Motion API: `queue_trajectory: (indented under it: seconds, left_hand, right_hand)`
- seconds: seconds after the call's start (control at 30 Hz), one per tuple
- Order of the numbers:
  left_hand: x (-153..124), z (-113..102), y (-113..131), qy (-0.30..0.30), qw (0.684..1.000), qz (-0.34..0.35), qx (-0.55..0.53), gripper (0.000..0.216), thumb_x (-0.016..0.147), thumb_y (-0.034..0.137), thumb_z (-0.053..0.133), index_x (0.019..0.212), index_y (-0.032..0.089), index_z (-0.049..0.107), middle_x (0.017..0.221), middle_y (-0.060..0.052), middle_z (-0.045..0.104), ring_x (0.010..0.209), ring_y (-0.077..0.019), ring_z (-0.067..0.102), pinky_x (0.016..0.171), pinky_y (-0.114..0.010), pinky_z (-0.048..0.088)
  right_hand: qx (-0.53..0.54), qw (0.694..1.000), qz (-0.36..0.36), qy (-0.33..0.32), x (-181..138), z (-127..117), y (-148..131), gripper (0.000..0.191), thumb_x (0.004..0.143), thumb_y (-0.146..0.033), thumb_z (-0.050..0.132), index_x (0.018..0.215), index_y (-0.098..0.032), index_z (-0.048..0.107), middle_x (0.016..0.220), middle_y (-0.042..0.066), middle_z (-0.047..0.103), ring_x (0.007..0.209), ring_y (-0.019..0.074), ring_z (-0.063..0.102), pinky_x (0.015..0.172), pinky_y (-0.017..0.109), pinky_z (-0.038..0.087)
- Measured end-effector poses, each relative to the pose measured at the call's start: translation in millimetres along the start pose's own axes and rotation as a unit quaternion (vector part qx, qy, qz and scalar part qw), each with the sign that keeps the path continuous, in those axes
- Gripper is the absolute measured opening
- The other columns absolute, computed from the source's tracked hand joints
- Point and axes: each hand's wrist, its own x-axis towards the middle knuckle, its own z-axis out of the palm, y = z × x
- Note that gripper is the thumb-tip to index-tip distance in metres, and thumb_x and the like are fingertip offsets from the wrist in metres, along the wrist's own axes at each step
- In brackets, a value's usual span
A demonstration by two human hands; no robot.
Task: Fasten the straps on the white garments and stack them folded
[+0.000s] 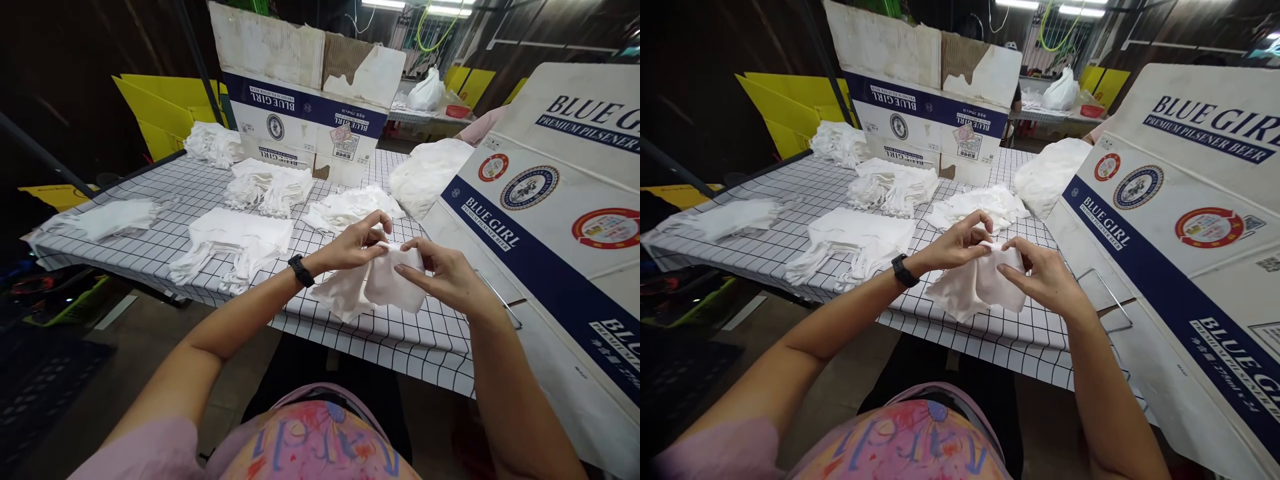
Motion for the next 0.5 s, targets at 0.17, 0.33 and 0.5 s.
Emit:
queue_trajectory:
  seconds: [0.17, 0.33, 0.5]
  left_hand:
    - [-2.6, -4.4, -9.1, -0.034, 0.999, 0.005, 0.001, 0.024, 0.091, 0.030, 0.067, 0.106, 0.024, 0.050, 0.083, 0.002, 0.061, 0.077, -0.0133, 0.057, 0.069, -0.027, 0.042]
    - [-19.7, -2.9, -43.1, -0.032, 0.998, -0.018, 0.054, 0.017, 0.087, 0.028, 0.068, 0.099, 0.021, 0.058, 0.091, -0.001, 0.063, 0.084, -0.0162, 0.060, 0.075, -0.030, 0.046]
    - [-44.7, 2.6, -75.7, 0.011, 0.997, -0.077, -0.005, 0.027, 0.087, 0.028, 0.071, 0.111, 0.021, 0.061, 0.094, -0.002, 0.067, 0.083, -0.0151, 0.062, 0.073, -0.028, 0.049]
  right_hand:
    - [0.115, 0.992, 0.048, 0.016, 4.0, -11.8, -2.5, 0.043, 0.078, -0.057, 0.083, 0.071, -0.021, 0.062, 0.064, -0.002, 0.051, 0.057, 0.0123, 0.045, 0.048, 0.026, 0.035]
    - [0.209, 0.969, 0.083, 0.101, 4.4, -40.1, -18.3, 0.036, 0.073, -0.050, 0.090, 0.079, -0.019, 0.072, 0.074, 0.002, 0.063, 0.068, 0.0140, 0.057, 0.056, 0.025, 0.047]
    - [0.179, 0.973, 0.068, 0.127, 3.3, -71.6, -26.1, 0.032, 0.074, -0.048, 0.090, 0.084, -0.019, 0.078, 0.080, 0.005, 0.069, 0.074, 0.0160, 0.063, 0.065, 0.028, 0.052]
